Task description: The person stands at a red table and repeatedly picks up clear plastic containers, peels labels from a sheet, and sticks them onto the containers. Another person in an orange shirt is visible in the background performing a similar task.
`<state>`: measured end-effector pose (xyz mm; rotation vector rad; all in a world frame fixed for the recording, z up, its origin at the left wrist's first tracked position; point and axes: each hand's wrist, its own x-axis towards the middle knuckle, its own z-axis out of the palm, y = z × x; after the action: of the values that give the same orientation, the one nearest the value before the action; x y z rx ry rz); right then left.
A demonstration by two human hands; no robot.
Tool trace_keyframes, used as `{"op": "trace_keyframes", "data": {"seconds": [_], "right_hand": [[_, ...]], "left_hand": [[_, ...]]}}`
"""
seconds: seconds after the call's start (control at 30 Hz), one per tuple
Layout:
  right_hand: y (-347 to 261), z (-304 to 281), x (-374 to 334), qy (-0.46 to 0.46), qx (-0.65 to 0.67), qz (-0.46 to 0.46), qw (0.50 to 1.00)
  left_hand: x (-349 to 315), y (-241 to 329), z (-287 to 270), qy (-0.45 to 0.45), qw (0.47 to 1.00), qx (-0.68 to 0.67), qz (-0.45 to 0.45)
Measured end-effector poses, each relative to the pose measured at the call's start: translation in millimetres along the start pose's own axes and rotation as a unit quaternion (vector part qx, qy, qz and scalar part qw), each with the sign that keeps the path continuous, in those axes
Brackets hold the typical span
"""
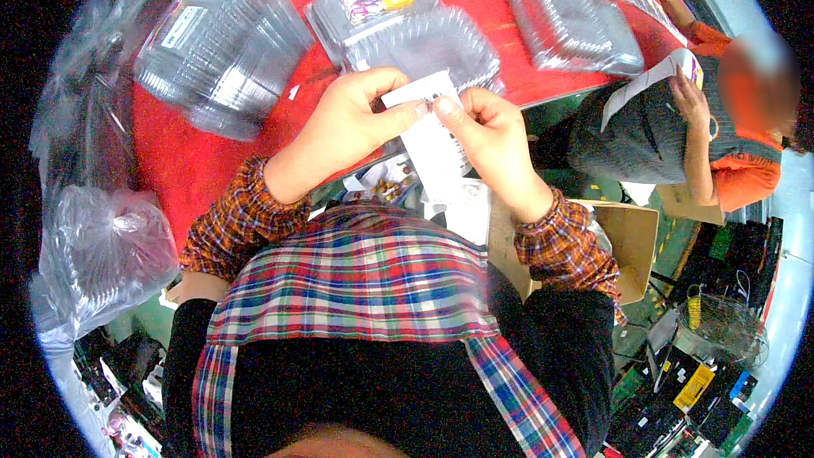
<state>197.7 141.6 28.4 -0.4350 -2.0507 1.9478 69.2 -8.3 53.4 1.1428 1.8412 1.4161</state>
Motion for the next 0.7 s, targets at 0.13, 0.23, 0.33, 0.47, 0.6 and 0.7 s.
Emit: {"op": "trace_keyframes", "data": {"seconds": [0.13,0.23,0.33,0.47,0.6,0.7], "right_hand": [[-14.9,-8.0,30.7,-0.018,-0.038,0.081,0.996],[-20.1,-15.6,70.5,0.011,0.017,0.145,0.989],[-14.0,-24.6,94.4,-0.014,-0.019,0.193,0.981],[-10.4,-21.9,104.1,-0.031,-0.06,0.199,0.978],[-5.7,-24.6,114.5,-0.056,-0.13,0.214,0.966],[10.9,-41.8,124.9,-0.131,-0.239,0.133,0.953]], "left_hand": [[10.0,-16.7,-9.2,0.065,0.998,-0.015,0.019],[15.4,-29.3,-29.9,0.152,0.987,0.052,0.022],[24.7,-45.7,-38.8,0.183,0.978,0.083,0.054],[38.5,-51.8,-38.8,0.21,0.928,0.257,0.171],[59.1,-65.5,-20.3,0.18,0.893,0.366,0.189],[64.1,-66.8,-6.5,0.151,0.869,0.448,0.144]]}}
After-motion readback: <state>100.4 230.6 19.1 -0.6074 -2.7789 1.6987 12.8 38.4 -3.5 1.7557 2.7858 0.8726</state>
